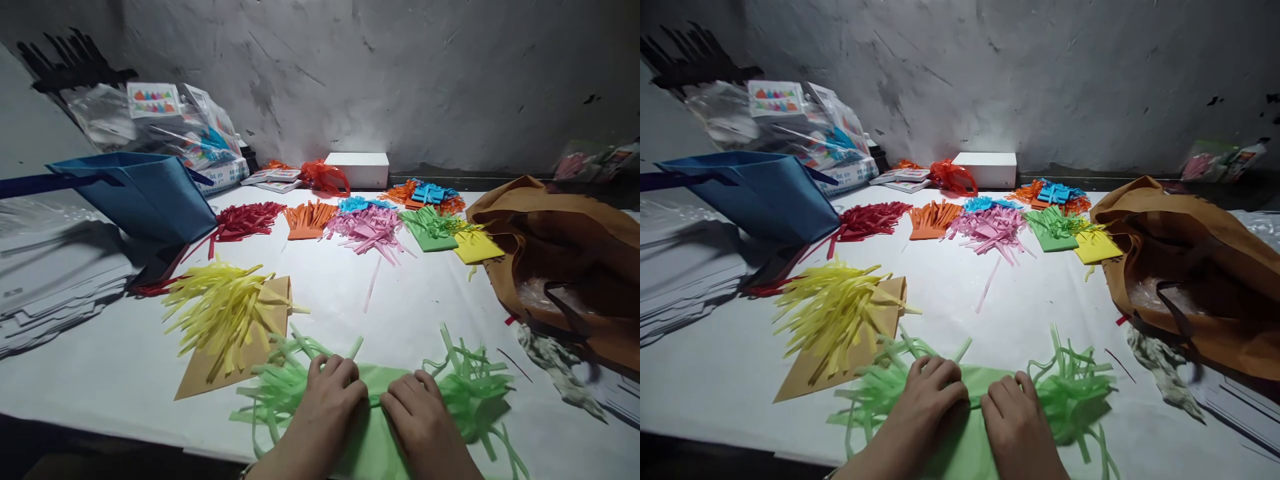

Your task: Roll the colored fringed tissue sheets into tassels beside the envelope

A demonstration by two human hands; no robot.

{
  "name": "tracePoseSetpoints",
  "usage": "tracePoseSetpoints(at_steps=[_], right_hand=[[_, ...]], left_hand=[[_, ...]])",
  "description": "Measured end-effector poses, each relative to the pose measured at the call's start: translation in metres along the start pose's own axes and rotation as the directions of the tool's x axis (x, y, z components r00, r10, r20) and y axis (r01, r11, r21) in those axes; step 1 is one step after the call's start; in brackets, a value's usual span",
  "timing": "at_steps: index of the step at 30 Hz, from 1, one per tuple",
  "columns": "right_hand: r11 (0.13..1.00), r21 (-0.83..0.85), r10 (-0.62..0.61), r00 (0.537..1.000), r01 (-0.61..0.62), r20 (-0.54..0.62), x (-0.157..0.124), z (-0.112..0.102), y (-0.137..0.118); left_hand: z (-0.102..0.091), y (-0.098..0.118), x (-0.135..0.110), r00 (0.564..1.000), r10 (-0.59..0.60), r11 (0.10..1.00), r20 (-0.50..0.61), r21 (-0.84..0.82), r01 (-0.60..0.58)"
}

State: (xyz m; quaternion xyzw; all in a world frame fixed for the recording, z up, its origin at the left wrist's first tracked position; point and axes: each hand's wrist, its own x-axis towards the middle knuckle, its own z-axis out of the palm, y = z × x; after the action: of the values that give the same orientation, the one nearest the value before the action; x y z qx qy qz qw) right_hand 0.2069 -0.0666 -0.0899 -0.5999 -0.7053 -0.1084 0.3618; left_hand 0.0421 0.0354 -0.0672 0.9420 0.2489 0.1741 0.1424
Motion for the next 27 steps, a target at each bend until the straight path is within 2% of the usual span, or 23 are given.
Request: tracePoseSetpoints(at_steps=[4,9,16,20,25,27], right_hand=[[0.999,0.028,0.035,0.999,-0.035,0.006,0.002,0.004,-0.002],[0.999,0.009,-0.038,0.999,0.038,0.028,0.005,0.004,-0.005],[0.999,0.02,-0.046,0.994,0.045,0.103,-0.021,-0.027,0.019],[0.998,-0.063,0.001,0.997,0.004,0.078,-0.03,-0.028,0.021],[0.953,-0.25,0.179,0.984,-0.171,0.008,-0.025,-0.015,0.006],[0.929,-0.287,0.244,0.97,-0.233,0.001,-0.022,-0.012,0.001]], left_hand=[[0.0,-0.002,0.0,0.988,0.137,0.99,-0.076,-0.013,-0.139],[0.004,-0.002,0.002,0.978,0.185,0.982,-0.093,-0.007,-0.186],[0.004,-0.01,0.001,0.975,0.197,0.979,-0.102,-0.034,-0.201],[0.006,-0.007,0.001,0.989,0.147,0.989,-0.034,0.011,-0.147],[0.003,0.008,0.009,0.993,-0.02,0.987,0.112,0.158,0.002],[0.0,0.011,0.014,0.988,-0.052,0.973,0.145,0.23,0.018]])
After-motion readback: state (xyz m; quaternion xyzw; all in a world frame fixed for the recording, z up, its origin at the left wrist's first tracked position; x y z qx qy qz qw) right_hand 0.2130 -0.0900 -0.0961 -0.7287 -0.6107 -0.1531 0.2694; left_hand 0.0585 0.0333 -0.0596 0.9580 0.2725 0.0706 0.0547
